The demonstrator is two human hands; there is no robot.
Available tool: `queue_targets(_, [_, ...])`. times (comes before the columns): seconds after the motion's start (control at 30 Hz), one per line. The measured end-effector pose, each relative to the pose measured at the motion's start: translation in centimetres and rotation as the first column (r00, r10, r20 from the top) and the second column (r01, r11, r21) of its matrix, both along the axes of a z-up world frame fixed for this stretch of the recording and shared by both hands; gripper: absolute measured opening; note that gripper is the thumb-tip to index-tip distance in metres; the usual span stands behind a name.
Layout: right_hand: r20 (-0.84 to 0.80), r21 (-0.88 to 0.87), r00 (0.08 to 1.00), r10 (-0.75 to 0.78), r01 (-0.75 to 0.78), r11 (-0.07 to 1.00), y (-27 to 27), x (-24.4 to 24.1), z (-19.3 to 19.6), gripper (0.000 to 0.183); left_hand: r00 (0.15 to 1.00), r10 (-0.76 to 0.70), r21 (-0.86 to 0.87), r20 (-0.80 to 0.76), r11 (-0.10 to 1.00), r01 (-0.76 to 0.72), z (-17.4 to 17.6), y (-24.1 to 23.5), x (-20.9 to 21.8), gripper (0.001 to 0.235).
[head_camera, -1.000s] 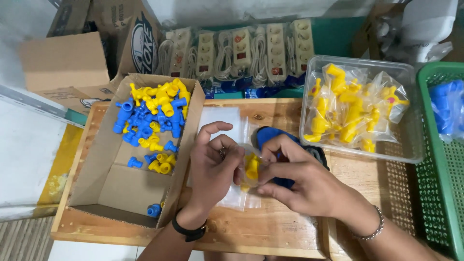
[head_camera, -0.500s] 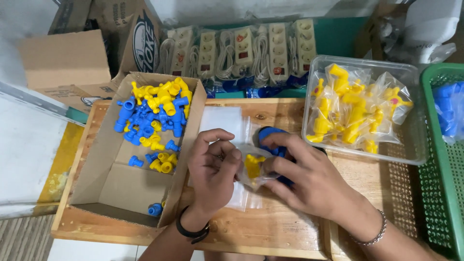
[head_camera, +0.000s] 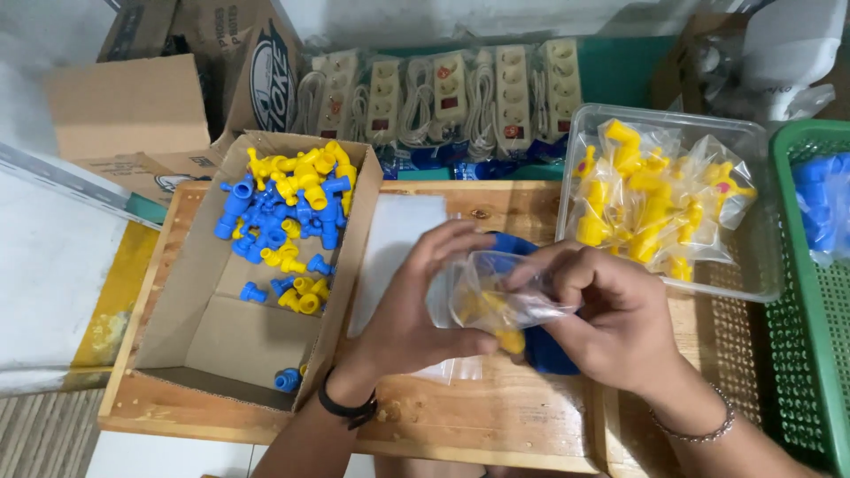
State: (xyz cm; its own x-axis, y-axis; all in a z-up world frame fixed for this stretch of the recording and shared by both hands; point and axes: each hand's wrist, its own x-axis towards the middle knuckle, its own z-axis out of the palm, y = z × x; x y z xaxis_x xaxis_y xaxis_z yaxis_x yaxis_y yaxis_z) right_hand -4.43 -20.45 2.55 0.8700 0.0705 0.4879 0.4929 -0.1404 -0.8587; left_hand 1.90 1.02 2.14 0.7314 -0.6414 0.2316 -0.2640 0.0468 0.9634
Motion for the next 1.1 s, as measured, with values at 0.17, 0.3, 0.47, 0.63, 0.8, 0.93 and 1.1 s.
queue_targets(0.17, [-0.049, 0.078, 0.999, -0.015, 0.019, 0.997, -0.2, -0.1, -0.6, 0.022, 0.99, -0.021, 0.274, -0.142, 0.96, 0.059, -1.2, -1.2, -0.8, 0.05])
queue_targets(0.3, [0.005, -0.279, 0.996, 0.091, -0.086, 0.956, -1.5, 0.1, 2.4, 0.03, 0.983, 0.055, 0.459, -0.174, 0.888, 0.032, -0.9, -1.4, -1.0, 0.045])
queue_targets(0.47, [-0.07, -0.371, 0.996, 0.048, -0.071, 0.926, -1.8, 0.7, 2.1, 0.016, 0.985, 0.049, 0.437, -0.166, 0.899, 0.029, -1.0, -0.9, -0.8, 0.056])
queue_targets(0.63, [-0.008, -0.291, 0.999, -0.04, 0.036, 0.956, -2.1, 0.5, 1.6, 0.025, 0.989, 0.013, 0.397, -0.149, 0.917, 0.048, -1.1, -0.5, -0.7, 0.06])
queue_targets(0.8, [-0.07, -0.145, 0.995, 0.074, -0.083, 0.986, -3.0, 0.9, 1.1, 0.042, 0.991, 0.096, 0.254, -0.094, 0.965, -0.069, -1.9, 0.1, -0.4, 0.065])
queue_targets(0.93, [-0.141, -0.332, 0.98, 0.138, -0.178, 0.926, -2.8, 1.4, 1.3, 0.042, 0.991, 0.069, 0.227, -0.116, 0.973, -0.042, -1.6, 0.3, -0.6, 0.073])
queue_targets(1.1, [-0.121, -0.33, 0.987, 0.104, -0.139, 0.934, -3.4, 1.3, 1.5, 0.016, 0.996, -0.043, 0.196, -0.078, 0.979, 0.058, -1.3, 0.7, -0.4, 0.088])
